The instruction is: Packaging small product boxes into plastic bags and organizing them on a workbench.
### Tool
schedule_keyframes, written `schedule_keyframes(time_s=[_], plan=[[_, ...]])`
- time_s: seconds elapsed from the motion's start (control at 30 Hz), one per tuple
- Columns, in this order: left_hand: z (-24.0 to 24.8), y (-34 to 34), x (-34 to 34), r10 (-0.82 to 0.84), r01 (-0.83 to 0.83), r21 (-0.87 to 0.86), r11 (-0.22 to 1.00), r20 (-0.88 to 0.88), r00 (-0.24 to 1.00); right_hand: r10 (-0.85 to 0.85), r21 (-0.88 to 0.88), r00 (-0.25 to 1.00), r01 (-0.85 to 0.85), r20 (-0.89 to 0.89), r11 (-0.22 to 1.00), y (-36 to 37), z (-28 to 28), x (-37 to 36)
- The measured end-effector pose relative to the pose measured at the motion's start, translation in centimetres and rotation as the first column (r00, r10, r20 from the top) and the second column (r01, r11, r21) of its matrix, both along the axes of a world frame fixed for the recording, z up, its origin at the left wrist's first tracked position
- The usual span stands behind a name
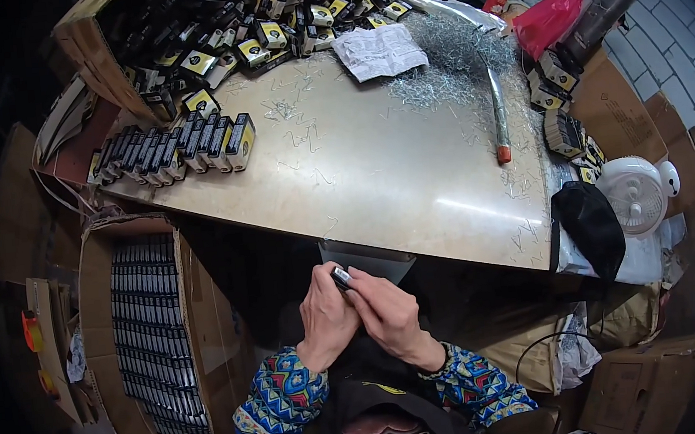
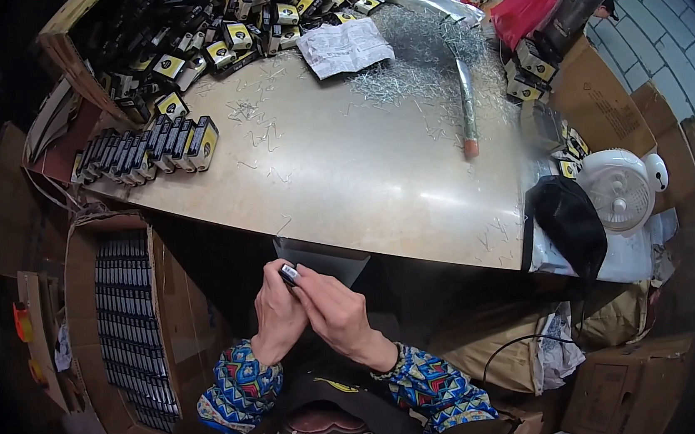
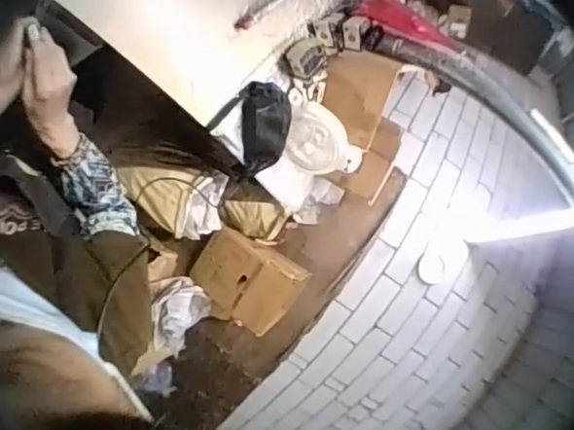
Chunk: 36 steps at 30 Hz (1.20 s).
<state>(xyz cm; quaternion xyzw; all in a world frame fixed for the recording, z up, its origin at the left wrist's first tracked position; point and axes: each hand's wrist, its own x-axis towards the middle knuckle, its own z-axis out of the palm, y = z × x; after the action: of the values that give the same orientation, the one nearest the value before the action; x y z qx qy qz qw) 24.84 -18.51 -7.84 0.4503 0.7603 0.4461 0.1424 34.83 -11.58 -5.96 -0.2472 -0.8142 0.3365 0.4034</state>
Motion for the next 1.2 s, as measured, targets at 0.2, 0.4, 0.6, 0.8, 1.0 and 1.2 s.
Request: schedule_keyframes(time_s=[0.2,0.4,0.6,0.8,1.0,1.2], plan=[[1.5,1.0,0.5,-0.013,0.023,-0.093,0.995,0.103,0.995,0.180,0.151,0.983,-0.184,0.041,0.971,2.8,-0.2,1.5],[2.6,2.0,-1.6,-0.094,0.112,0.060,0.992,-0.246,0.965,-0.322,0.265,0.946,0.317,-0.026,0.911,11.4,2.2,5.2],[2.0,9.6,-3.2,-0.207,0.215,0.284,0.934,-0.059,0.977,-0.153,-0.014,0.985,0.152,-0.078,0.988,9.5,0.7,0.6],[3.3,11.6,-11.0,0.108,-0.015,0.147,0.989,-0.654,0.749,0.034,-0.140,0.999,-0.033,0.003,0.990,13.8,0.1,-2.3],[8.6,13.3,-28.0,0.243,-0.457,-0.046,0.888,-0.798,0.552,-0.471,0.531,0.748,0.188,0.467,0.826,29.3,-0.2,-0.6],[8.1,18.5,-34.7,-0.001,-0.460,-0.656,0.599,-0.575,0.818,-0.495,0.496,0.648,0.201,0.579,0.845,31.9,-3.9,-1.1]])
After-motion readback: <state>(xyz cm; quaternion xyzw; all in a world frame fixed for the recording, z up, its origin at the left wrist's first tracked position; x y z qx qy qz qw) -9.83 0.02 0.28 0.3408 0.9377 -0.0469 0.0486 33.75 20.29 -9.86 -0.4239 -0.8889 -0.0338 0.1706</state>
